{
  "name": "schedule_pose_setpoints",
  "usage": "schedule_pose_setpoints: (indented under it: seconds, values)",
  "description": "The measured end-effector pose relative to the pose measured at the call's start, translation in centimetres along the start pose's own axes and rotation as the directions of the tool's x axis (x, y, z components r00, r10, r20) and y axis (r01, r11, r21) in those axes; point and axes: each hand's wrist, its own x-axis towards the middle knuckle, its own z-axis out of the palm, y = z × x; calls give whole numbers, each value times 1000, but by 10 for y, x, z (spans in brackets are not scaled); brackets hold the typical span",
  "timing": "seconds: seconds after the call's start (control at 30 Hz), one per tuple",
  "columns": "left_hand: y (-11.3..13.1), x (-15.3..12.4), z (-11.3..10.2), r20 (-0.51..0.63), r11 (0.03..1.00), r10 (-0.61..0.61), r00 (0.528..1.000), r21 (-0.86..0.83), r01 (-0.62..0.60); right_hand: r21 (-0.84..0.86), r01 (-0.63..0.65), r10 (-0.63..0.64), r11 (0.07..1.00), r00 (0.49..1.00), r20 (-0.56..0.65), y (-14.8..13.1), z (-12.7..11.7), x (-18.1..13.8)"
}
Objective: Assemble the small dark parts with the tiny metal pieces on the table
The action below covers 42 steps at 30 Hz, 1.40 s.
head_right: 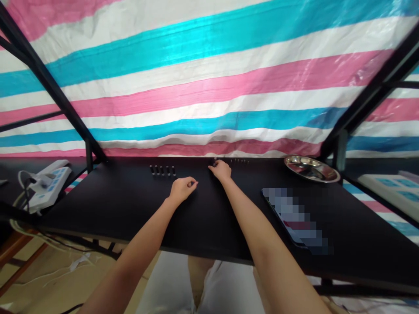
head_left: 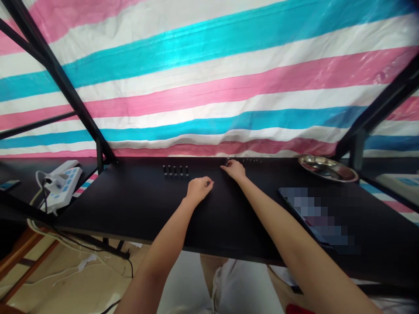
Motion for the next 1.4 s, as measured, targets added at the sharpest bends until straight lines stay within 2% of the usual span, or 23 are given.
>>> schedule_pose_setpoints:
  seconds: [0.2,0.3,0.4,0.5,0.63,0.8,1.17,1.3,1.4]
  values:
    - [0,1,1,10,1000,20,1000,14,-20,-75,55,-58,996,998,-41,-14,12,0]
    - [-1,1,2,-44,1000,6,999,5,-6,-43,159,-161,986,986,-38,-18,16,-14]
    - [-1,-1,0,-90,1000,-7,996,-3,7,29,304,-304,952,953,-2,-20,16,-35]
    - [-1,-4,-1,-67,1000,21,998,23,-20,89,440,-445,893,895,38,-22,13,-58]
    - [0,-5,0,-31,994,93,995,51,-92,44,525,-527,850,849,50,-26,6,-78]
    - [2,-5,1,-83,993,115,990,29,-113,-22,562,-560,827,826,62,-28,-2,-88]
    - [6,-6,0,-156,994,102,982,-27,-108,58,599,-601,799,799,30,-28,-12,-90]
    - [6,-4,1,-231,985,53,972,-146,-88,153,613,-620,775,784,2,-27,-12,-88]
    - [6,-1,3,-320,960,-27,947,-273,-64,197,581,-589,790,808,-18,-26,-12,-86]
